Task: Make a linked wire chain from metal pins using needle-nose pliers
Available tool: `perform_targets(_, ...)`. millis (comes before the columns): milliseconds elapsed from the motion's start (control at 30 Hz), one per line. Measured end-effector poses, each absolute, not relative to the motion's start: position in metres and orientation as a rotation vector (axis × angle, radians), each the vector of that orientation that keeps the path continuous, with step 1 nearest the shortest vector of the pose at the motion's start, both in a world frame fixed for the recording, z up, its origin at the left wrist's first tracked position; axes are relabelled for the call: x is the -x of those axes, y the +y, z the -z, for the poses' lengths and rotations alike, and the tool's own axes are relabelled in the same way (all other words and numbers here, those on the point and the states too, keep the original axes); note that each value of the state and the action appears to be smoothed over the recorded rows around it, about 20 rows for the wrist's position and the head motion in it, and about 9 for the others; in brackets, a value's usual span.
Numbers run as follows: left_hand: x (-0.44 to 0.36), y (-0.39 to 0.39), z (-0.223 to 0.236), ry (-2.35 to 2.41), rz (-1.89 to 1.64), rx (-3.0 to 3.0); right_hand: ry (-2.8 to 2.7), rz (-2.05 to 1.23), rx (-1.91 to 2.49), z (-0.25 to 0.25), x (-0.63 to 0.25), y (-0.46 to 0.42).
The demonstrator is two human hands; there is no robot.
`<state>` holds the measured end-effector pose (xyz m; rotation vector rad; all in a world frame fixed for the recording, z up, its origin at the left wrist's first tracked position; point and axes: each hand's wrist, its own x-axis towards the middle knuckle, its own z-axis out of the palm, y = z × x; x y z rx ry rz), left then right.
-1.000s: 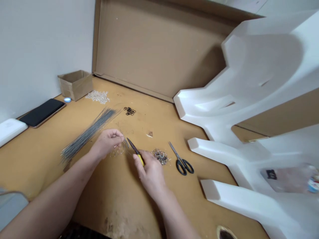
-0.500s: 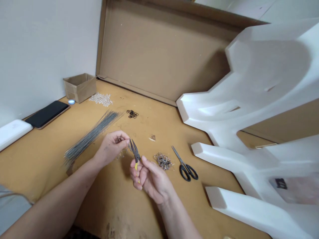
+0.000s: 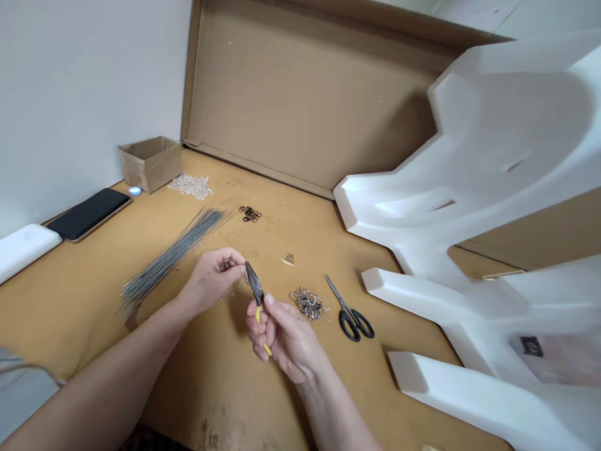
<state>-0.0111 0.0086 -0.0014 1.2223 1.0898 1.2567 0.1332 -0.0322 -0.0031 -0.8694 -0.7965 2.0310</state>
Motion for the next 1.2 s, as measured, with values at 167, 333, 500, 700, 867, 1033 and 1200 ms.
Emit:
perform_targets(167,0.012,0.009,0.001,1.091,-1.225,-1.198,-0.824,-1.982,0.899,0.002,-0.131,-0.032)
perform_targets(333,0.015,0.010,-0.001,1.070,-1.170,-1.158,-0.901,-1.892,0.972,0.002,-0.130,-0.033)
perform_targets(500,0.018,0.011,0.000,1.069,-1.107,-1.123,-1.029,-1.775,1.071,0.005,-0.132,-0.032)
perform_targets(700,0.023,0.013,0.000,1.069,-1.062,-1.105,-1.153,-1.700,1.117,0.004,-0.132,-0.034)
perform_targets(867,0.025,0.014,-0.004,1.059,-1.026,-1.072,-1.238,-1.662,1.195,0.002,-0.133,-0.035)
perform_targets(1033,0.026,0.015,-0.007,1.063,-0.996,-1.055,-1.437,-1.473,1.360,0.000,-0.135,-0.035)
perform_targets(1200,0.028,0.016,-0.006,1.059,-0.985,-1.076,-1.769,-1.088,1.430,0.000,-0.136,-0.036)
